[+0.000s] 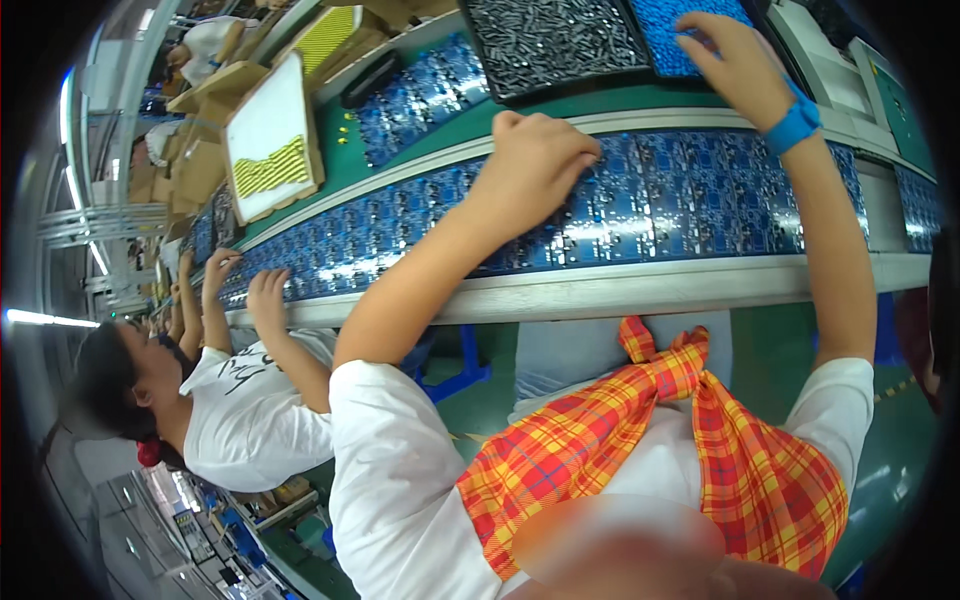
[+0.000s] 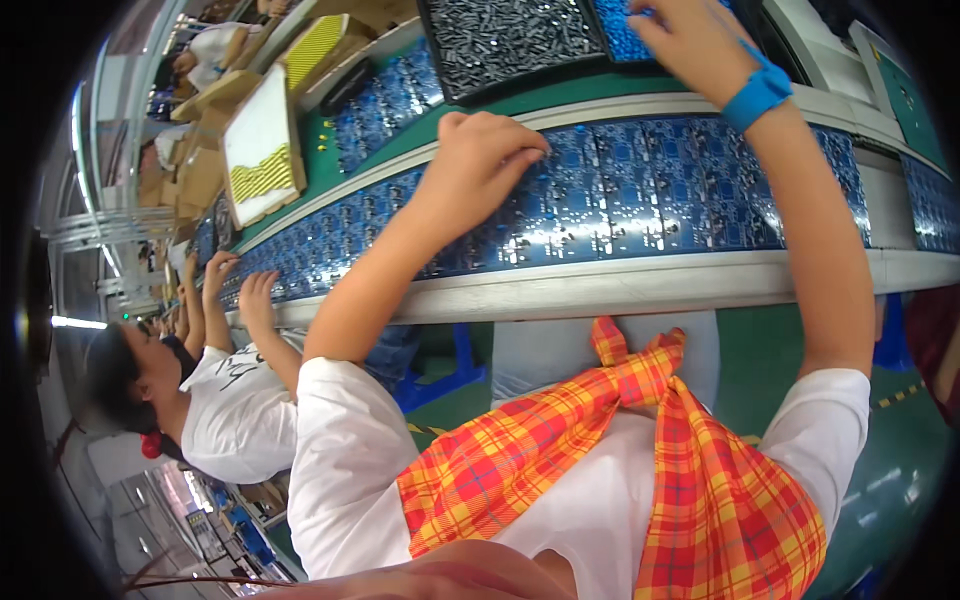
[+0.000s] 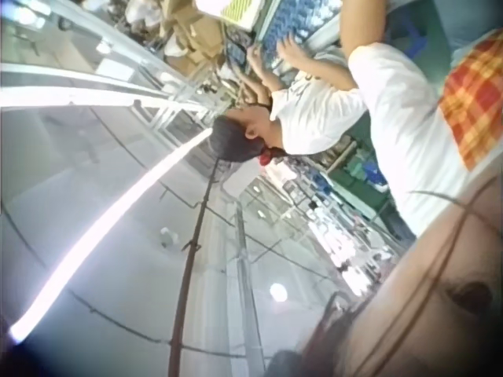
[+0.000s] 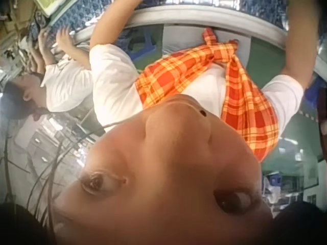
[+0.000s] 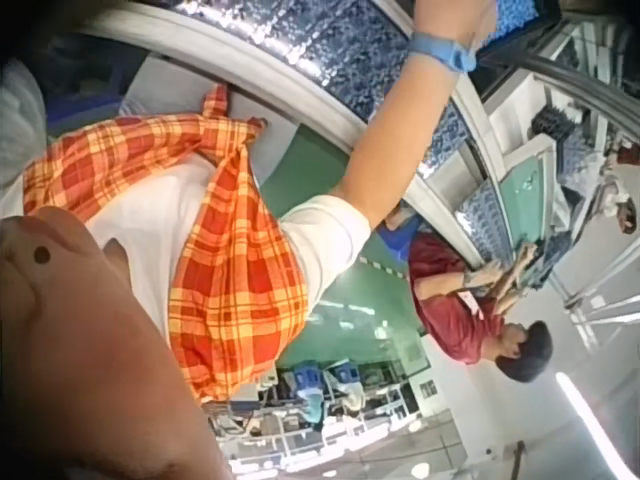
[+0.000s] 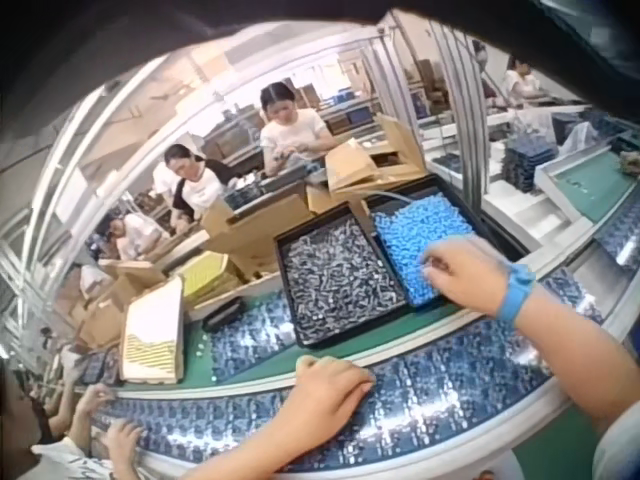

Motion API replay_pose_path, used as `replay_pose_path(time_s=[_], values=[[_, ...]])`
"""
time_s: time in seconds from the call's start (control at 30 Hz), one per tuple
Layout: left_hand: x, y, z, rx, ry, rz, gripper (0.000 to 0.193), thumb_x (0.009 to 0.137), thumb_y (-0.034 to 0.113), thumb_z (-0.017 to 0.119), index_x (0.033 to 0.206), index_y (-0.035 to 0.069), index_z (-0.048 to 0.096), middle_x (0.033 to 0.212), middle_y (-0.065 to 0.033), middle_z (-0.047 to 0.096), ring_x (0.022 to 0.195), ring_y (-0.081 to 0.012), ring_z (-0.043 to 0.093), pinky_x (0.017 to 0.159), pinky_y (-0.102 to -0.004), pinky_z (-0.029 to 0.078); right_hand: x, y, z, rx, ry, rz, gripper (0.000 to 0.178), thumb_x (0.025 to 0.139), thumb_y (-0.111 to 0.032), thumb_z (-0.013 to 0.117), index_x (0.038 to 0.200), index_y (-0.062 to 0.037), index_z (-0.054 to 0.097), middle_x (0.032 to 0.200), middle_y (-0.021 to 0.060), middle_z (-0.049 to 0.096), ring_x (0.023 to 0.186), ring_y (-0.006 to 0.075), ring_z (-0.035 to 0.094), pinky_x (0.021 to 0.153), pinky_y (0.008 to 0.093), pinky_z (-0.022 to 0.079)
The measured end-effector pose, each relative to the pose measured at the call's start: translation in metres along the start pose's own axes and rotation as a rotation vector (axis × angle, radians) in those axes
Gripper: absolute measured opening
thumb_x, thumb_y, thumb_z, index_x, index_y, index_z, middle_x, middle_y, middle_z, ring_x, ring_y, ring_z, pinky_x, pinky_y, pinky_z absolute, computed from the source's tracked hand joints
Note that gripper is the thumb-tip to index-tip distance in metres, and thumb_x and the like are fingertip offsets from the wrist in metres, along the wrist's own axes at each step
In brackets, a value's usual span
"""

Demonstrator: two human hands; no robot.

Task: The person assembles circuit boards along an assembly line by picking electronic components from containers and inserting them into the circuit boards by hand.

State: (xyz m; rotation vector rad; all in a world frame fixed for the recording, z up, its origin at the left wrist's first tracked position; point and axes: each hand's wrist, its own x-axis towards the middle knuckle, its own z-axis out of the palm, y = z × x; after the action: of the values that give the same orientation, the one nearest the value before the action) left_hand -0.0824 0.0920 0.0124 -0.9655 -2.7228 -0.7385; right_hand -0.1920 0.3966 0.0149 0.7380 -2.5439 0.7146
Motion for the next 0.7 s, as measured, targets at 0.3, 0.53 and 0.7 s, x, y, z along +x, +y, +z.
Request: replay_pose_path(time_s=[0.3, 0.53, 0.7], values=[[-0.003, 0.008, 0.010, 0.201, -0.027, 0.179, 0.009, 0.088, 0.011, 0.070, 0.094, 0.016, 0.073, 0.095, -0.0002, 0.063, 0.103, -0.0236, 0.055, 0.095, -0.0445, 0.034, -0.010, 0.039, -0.004, 0.227, -0.218, 0.227, 0.022, 0.098, -0.022, 0.067, 0.108, -0.0027, 0.064, 0.094, 0.0073, 0.065, 0.088, 0.0162, 0.061, 0.082, 0.0320, 0.050], [0.006, 0.004, 0.005, 0.237, -0.077, 0.214, 0.011, 0.088, 0.010, 0.067, 0.093, 0.017, 0.074, 0.098, -0.0003, 0.063, 0.105, -0.0238, 0.055, 0.098, -0.0466, 0.034, -0.010, 0.063, 0.002, 0.356, 0.012, 0.058, 0.018, 0.099, -0.019, 0.067, 0.106, -0.0025, 0.068, 0.095, 0.0053, 0.068, 0.093, 0.0143, 0.065, 0.085, 0.0303, 0.051], [0.008, 0.001, 0.002, 0.308, -0.092, 0.250, 0.014, 0.085, 0.009, 0.071, 0.096, 0.018, 0.075, 0.101, 0.0018, 0.065, 0.107, -0.0228, 0.055, 0.098, -0.0437, 0.033, -0.015, 0.038, -0.004, 0.544, 0.083, 0.252, 0.012, 0.092, -0.012, 0.068, 0.093, -0.0003, 0.070, 0.081, 0.0048, 0.068, 0.075, 0.0131, 0.062, 0.071, 0.0290, 0.051]])
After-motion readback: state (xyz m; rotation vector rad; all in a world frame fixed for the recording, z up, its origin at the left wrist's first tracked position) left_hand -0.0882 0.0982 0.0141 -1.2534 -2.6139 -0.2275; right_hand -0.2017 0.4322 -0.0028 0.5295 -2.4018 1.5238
